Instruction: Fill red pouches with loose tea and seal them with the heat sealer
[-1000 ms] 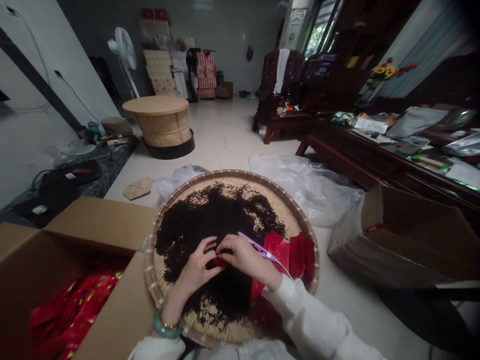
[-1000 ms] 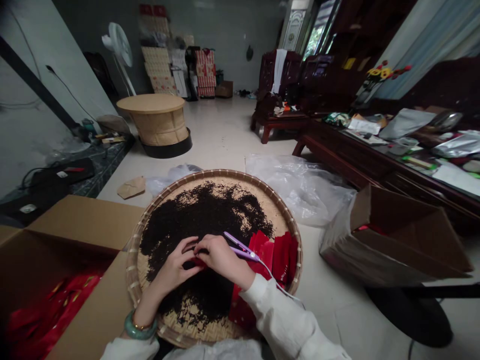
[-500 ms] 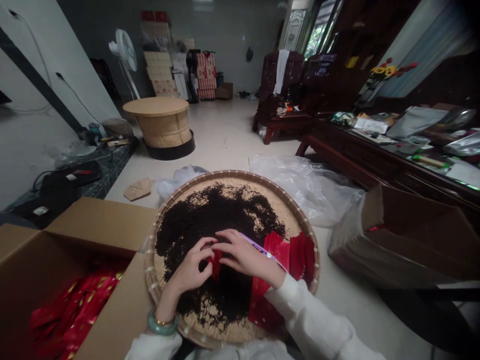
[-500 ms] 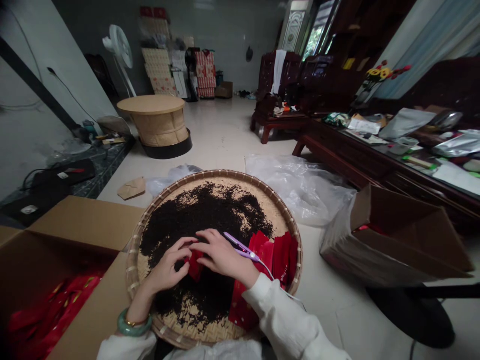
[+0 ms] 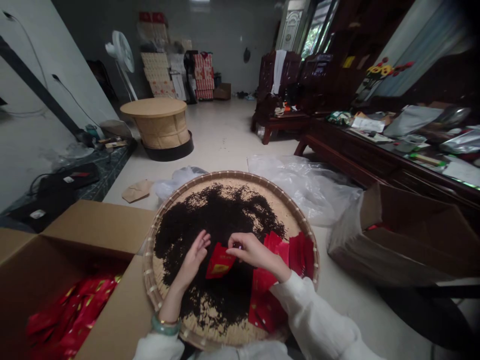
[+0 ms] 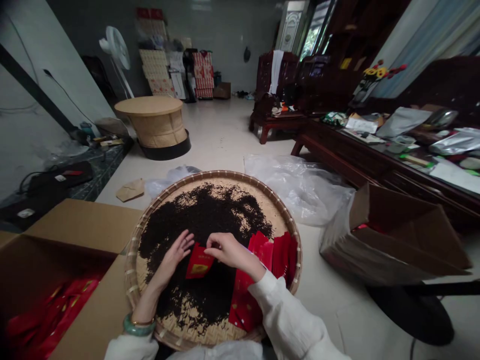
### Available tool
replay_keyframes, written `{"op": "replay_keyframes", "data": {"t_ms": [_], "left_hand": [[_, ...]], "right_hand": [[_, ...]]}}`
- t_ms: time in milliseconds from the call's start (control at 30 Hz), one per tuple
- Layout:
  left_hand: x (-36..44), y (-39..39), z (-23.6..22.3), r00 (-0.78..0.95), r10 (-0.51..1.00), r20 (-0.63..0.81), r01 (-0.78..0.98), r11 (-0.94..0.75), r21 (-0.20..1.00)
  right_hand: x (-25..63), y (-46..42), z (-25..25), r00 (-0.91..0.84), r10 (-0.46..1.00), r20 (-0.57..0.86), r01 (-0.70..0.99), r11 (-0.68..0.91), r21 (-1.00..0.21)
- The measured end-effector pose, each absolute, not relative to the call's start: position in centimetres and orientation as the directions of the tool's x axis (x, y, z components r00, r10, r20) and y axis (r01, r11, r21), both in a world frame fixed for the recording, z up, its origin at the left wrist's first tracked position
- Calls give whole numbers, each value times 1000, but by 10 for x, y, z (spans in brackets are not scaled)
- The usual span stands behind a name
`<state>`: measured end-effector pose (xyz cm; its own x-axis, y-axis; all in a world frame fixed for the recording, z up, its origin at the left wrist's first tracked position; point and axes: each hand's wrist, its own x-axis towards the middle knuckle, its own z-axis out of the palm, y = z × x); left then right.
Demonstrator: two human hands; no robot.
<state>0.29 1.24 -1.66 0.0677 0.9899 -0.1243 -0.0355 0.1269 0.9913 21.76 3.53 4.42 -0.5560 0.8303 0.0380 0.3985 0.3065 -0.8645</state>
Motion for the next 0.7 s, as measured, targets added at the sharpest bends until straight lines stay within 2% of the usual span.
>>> {"op": "replay_keyframes", "data": {"t_ms": [100,167,333,467,567,700], "left_hand": [[18,6,-11,229,959,-164,60,155,986],[28,2,-7,216,956,-198,67,187,980],[43,-2,-1,175,946,-271,-103,292,951],[50,-7,0,286,883,-373,-259,446,857],[53,-9,0,356,827,-435,-290,541,790],[54,-8,-4,322,829,-457,-304,548,779]], "right_hand": [[214,37,40,-496,864,83,390,307,-868],[212,38,35,-435,893,111,392,299,-870],[212,41,18,-351,935,48,398,196,-896],[211,42,9,-366,928,66,366,209,-907],[210,42,7,-367,925,95,370,239,-898],[209,42,8,-353,934,45,374,186,-909]]}}
